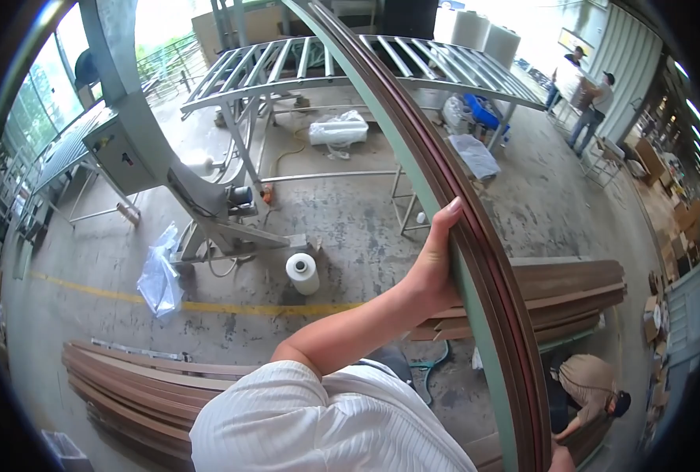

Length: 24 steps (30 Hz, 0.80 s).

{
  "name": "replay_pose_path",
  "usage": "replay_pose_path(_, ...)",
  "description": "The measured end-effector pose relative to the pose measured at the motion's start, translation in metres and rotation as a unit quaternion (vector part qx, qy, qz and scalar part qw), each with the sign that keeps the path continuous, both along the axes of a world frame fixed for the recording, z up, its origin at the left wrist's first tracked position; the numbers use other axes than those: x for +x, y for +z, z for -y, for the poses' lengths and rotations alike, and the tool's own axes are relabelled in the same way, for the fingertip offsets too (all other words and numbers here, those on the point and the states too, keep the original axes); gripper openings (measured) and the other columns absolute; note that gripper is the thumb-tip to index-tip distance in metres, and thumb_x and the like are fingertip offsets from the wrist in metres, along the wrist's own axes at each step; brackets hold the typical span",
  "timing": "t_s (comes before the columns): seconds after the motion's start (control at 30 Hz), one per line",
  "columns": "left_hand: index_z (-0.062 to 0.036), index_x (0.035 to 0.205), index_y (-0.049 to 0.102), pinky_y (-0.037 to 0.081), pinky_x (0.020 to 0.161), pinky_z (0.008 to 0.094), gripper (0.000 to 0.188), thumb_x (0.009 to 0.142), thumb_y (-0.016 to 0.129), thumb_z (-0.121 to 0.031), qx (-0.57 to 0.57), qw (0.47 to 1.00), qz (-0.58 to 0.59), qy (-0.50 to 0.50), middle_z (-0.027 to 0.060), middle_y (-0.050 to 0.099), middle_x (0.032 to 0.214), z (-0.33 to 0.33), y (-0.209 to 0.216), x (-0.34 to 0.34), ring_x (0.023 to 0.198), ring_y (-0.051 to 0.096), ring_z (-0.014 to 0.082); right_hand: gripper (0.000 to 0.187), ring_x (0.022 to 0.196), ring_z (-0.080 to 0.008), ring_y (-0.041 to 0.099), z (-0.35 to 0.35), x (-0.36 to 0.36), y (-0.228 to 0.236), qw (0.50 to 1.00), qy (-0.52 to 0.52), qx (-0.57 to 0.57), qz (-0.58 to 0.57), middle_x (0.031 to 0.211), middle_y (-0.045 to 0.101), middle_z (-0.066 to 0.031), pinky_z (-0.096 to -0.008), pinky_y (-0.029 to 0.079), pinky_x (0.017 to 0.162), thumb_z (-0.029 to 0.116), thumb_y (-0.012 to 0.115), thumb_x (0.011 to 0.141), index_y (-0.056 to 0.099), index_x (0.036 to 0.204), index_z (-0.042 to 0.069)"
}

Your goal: Moving and positioning wooden planks onto a curved metal frame to assemble a staircase.

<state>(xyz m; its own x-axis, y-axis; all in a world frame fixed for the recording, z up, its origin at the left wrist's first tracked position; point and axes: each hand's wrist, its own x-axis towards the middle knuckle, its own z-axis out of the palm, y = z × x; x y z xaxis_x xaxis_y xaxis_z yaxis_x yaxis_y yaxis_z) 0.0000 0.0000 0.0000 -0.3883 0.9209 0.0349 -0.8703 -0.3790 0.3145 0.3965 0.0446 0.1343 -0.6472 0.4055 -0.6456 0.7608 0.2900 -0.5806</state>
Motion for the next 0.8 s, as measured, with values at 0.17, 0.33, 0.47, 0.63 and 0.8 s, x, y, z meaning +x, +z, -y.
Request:
replay_pose_path(0.17, -0.0116, 0.117, 0.066, 0.062, 0.092, 0.0500, 0.070, 0.087, 0.075, -0.074, -0.074, 0.996, 0.018, 0.041, 0.0096, 0.071, 0.104, -0.014, -0.020, -0.091, 0.097, 0.072, 0.0264, 0.083, 0.107, -0.0253, 0.068, -0.077, -0.093, -0.028, 0.994, 0.088, -0.008, -0.064, 0.119, 0.074, -0.0135, -0.0410, 0.054, 0.097, 0.021, 0.086, 0.077, 0.054, 0.149, -0.006)
replay_pose_path(0.33, -0.0061, 0.112, 0.068, 0.060, 0.091, 0.0545, 0.079, 0.088, 0.066, -0.082, -0.075, 0.986, 0.017, 0.147, 0.0175, 0.073, 0.100, -0.045, -0.050, -0.197, 0.097, 0.072, 0.0365, 0.090, 0.103, -0.0270, 0.076, -0.149, -0.220, -0.041, 0.988, 0.137, 0.017, -0.069, 0.117, 0.078, -0.0152, -0.0387, 0.058, 0.096, 0.033, 0.093, 0.071, 0.059, 0.149, 0.004)
replay_pose_path(0.47, -0.0067, 0.118, 0.063, 0.059, 0.089, 0.0533, 0.081, 0.091, 0.063, -0.083, -0.049, 0.977, -0.017, 0.205, 0.0149, 0.071, 0.100, -0.070, -0.055, -0.287, 0.096, 0.071, 0.0346, 0.103, 0.104, -0.0280, 0.078, -0.223, -0.328, -0.041, 0.976, 0.209, 0.012, -0.054, 0.117, 0.079, -0.0181, -0.0372, 0.059, 0.095, 0.037, 0.096, 0.066, 0.055, 0.155, 0.006)
replay_pose_path(0.63, -0.0050, 0.118, 0.064, 0.054, 0.098, 0.0523, 0.075, 0.094, 0.065, -0.076, 0.019, 0.977, -0.012, 0.211, 0.0158, 0.070, 0.103, -0.091, -0.071, -0.414, 0.100, 0.069, 0.0330, 0.097, 0.109, -0.0328, 0.077, -0.295, -0.466, -0.049, 0.954, 0.284, -0.001, -0.091, 0.125, 0.077, -0.0188, -0.0389, 0.061, 0.094, 0.031, 0.091, 0.071, 0.052, 0.157, 0.010)
replay_pose_path(0.8, -0.0006, 0.114, 0.063, 0.053, 0.101, 0.0472, 0.070, 0.093, 0.072, -0.067, 0.045, 0.968, 0.014, 0.246, 0.0153, 0.067, 0.107, -0.106, -0.071, -0.513, 0.105, 0.066, 0.0323, 0.083, 0.100, -0.0340, 0.078, -0.347, -0.606, -0.048, 0.950, 0.308, -0.004, -0.041, 0.114, 0.079, -0.0160, -0.0425, 0.062, 0.087, 0.027, 0.087, 0.072, 0.054, 0.145, 0.009)
